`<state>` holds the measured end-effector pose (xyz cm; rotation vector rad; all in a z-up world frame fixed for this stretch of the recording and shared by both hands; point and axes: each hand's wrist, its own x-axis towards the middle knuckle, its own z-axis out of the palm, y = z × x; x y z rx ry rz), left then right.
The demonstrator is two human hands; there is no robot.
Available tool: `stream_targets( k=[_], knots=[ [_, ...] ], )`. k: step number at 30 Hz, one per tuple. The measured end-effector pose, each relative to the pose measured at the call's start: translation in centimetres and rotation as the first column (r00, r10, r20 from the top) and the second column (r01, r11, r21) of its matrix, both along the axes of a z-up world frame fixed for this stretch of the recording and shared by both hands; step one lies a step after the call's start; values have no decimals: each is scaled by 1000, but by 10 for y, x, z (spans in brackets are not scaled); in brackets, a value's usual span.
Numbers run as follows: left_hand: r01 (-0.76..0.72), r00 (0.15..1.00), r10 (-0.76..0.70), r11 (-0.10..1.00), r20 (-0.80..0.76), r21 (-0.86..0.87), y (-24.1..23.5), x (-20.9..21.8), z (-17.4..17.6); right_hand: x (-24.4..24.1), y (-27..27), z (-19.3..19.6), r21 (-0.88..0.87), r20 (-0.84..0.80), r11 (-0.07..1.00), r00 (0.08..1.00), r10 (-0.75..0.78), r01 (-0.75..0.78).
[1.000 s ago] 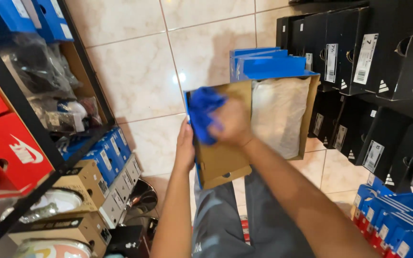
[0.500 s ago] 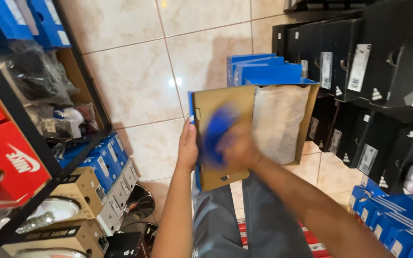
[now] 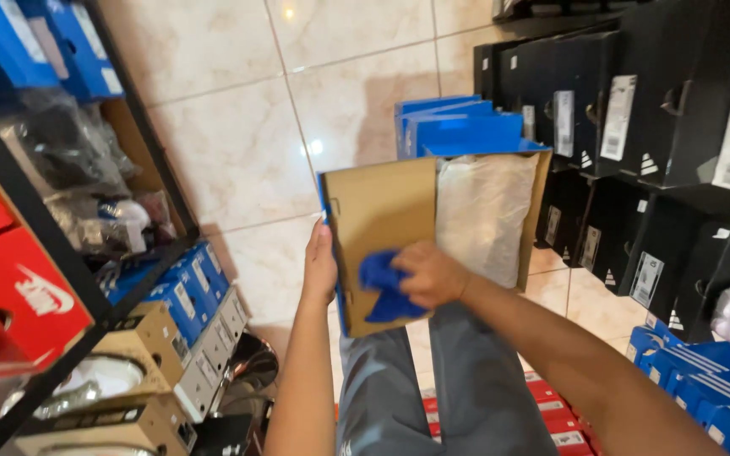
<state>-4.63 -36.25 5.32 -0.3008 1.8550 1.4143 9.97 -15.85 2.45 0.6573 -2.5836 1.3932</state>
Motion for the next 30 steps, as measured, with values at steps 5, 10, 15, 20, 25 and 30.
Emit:
stream_targets(
  k=[5,10,15,20,25,30],
  knots=[
    [-25,1000,25,1000,1,4,11,-3,18,-34,63,-29,225,28,818,836,-548,529],
    [-18,999,19,999,-28,41,21,-11,32,10,15,-31,-44,-14,844,845,-535,534],
    [1,998,1,1000,-66,31,10,-5,24,-3,46,-14,-96,994,349,75,73,932],
    [58,993,-56,998,-99,22,13,-6,30,-89,-5,51,168,77,753,753,-653,636],
    [60,995,-60,998,-85,-2,-2,-1,21,-21,-48,4,162,-13,940,953,-303,301],
    [33,997,-32,999,-73,4,-1,6,9,-61,30,-13,235,-68,816,846,-529,528]
  ],
)
